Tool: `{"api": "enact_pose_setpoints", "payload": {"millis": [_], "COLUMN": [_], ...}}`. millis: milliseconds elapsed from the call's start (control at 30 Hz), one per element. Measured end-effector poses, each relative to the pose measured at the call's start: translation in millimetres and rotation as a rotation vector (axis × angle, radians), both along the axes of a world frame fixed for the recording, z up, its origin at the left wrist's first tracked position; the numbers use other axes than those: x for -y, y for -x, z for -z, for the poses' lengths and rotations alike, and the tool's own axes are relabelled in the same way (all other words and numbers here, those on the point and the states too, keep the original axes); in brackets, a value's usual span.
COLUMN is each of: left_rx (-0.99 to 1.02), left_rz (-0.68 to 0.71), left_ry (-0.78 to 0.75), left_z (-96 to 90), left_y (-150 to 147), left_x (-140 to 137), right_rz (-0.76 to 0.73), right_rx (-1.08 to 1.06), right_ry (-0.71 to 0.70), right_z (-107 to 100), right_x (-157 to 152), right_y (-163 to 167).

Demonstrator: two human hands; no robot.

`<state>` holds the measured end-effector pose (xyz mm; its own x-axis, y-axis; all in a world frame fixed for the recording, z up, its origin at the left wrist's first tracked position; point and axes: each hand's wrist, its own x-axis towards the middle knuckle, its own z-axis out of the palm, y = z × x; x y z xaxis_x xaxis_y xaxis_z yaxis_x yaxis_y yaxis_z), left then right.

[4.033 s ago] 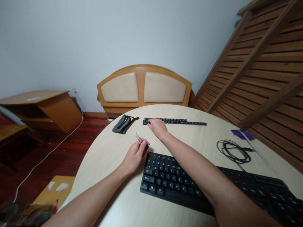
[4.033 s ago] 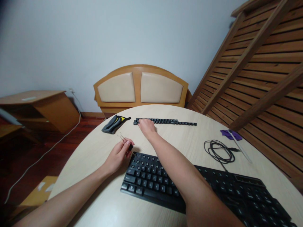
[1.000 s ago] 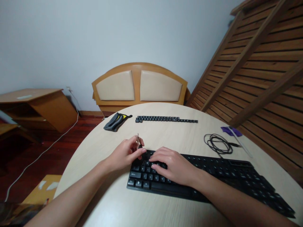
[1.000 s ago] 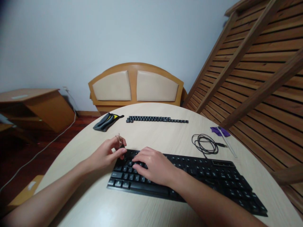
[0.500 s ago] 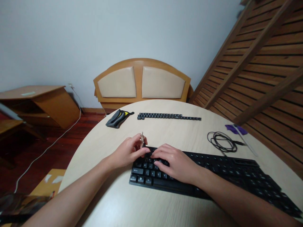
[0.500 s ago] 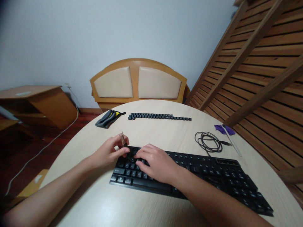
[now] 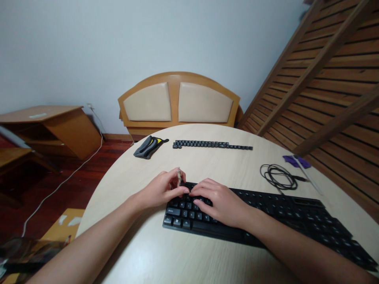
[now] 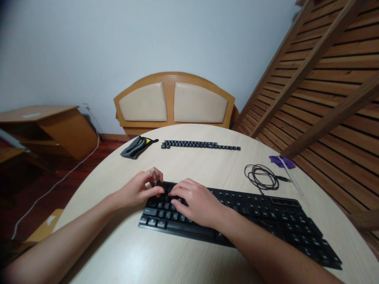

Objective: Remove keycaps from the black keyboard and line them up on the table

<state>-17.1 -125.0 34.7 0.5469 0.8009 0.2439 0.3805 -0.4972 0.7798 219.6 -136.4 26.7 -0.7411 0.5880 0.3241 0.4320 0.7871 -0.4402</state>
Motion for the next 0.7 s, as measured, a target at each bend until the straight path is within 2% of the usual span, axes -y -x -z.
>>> {"api": "enact_pose_setpoints", "payload": {"millis": [167,367,533,700], "left_rx": [-0.063,-0.187,-0.121,-0.067], "left_rz": [0.007,0.077,0.08,0.037], "left_ry": [-0.017,0.113,0.144,0.186], "left_z": [-2.3,-15.3,-16.8,-8.1], "left_y": [4,10,11,9], "left_x": [-2,-4,-5,-8], "right_rz": [0.002,-0.003,-0.003,0.003], "right_rx": [-0.01,-0.017,-0.012,-0.017], "right_ry": [0.001,0.017,0.014,0.01], "right_z": [0,-1,0,2], "right_x": [0,0,0,-1], "right_y": [0,0,-1,-1]}}
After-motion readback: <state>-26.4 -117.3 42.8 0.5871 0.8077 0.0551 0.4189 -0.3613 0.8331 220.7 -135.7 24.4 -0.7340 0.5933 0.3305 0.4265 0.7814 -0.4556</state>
